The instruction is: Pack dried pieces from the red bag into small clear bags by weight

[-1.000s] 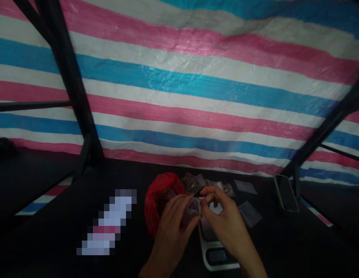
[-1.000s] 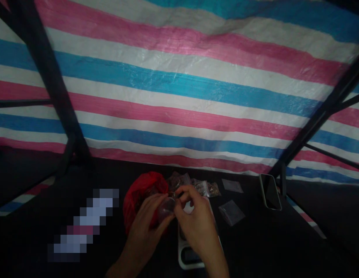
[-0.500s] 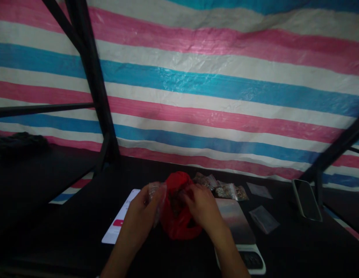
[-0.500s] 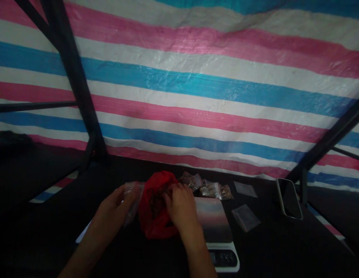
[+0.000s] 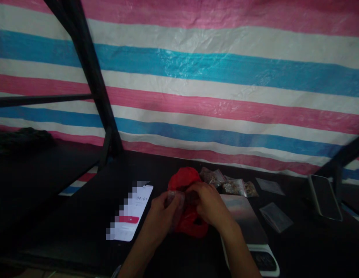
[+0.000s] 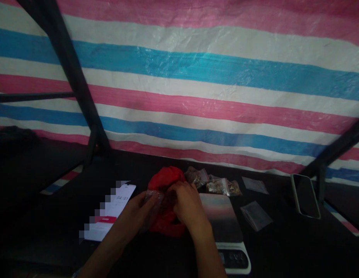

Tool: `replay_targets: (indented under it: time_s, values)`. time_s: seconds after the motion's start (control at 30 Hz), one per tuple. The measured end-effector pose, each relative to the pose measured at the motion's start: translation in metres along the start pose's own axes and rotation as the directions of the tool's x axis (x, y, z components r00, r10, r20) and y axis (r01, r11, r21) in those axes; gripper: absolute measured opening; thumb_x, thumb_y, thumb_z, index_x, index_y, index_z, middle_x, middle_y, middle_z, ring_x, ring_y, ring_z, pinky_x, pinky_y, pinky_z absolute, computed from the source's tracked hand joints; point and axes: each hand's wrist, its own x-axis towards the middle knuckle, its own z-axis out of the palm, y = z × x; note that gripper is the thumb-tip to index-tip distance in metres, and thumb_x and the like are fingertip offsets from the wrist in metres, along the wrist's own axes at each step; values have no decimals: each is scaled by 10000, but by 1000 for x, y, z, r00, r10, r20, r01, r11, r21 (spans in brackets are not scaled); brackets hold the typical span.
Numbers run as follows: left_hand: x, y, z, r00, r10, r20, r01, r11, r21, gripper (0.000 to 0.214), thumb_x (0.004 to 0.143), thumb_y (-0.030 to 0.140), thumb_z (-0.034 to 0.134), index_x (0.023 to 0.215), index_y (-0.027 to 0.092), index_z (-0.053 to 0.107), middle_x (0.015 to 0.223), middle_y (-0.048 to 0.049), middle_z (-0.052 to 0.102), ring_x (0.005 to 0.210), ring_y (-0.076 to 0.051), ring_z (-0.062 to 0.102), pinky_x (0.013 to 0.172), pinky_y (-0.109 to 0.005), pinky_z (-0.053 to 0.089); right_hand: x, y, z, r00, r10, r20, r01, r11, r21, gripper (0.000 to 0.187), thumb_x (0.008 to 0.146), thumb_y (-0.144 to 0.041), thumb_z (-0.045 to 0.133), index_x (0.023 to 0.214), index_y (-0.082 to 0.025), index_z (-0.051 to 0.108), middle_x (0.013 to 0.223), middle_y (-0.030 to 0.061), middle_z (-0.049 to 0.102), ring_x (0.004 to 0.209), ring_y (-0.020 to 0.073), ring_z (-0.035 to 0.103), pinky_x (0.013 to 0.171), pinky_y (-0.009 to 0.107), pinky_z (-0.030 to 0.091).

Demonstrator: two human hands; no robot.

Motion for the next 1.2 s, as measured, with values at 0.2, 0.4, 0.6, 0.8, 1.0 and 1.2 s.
replay_targets:
  time_s: [0.2,0.4,0.6,0.8,1.0,1.2]
  values:
    - [4,8,-9,969,229,-94,-211,963,168,333,927,516,617,990,234,782,1095,-74,753,1054,-282,682,983,-410,527,-3,12,-4,994,95,-54,-102,985,-139,549,756,58,568,1221,-168,752,1327,135,740,1233,315,672,1046,426,442]
    - [4,9,-16,947,315,-67,-305,944,122,228,924,429,634,980,259,776,1120,-69,727,1053,-256,684,930,-371,565,-2,16,2,949,94,-301,-147,977,-155,534,794,20,620,1252,-218,760,1483,160,613,1353,369,538,1114,519,412]
    - [6,6,-22,947,317,-53,-309,944,114,226,914,415,648,989,253,786,1131,-84,751,1087,-270,700,928,-379,587,3,12,-2,975,73,-210,-60,996,67,328,862,-32,651,1124,-193,766,1149,100,779,1174,298,664,1064,465,409]
    - [9,2,-24,951,306,-41,-299,946,124,261,930,439,636,1027,257,796,1207,-95,771,1165,-291,697,1065,-442,542,-4,-5,-24,916,-137,-377,194,974,118,416,910,-2,600,1251,-213,716,1294,79,741,1212,243,658,1079,400,446]
    - [9,0,-25,959,285,-17,-282,956,81,287,926,448,630,1068,262,795,1294,-89,770,1216,-298,693,1152,-473,495,-10,-4,-15,941,-123,-315,143,989,39,404,916,-11,581,1233,-206,737,1307,101,723,1228,290,648,1098,463,471]
    - [5,11,-25,968,249,16,-249,968,-3,312,946,482,605,1038,239,778,1254,-94,778,1155,-276,727,1074,-418,548,-4,-11,3,932,-108,-345,31,975,-221,419,891,-49,618,1233,-242,763,1423,152,629,1289,374,529,1103,566,439]
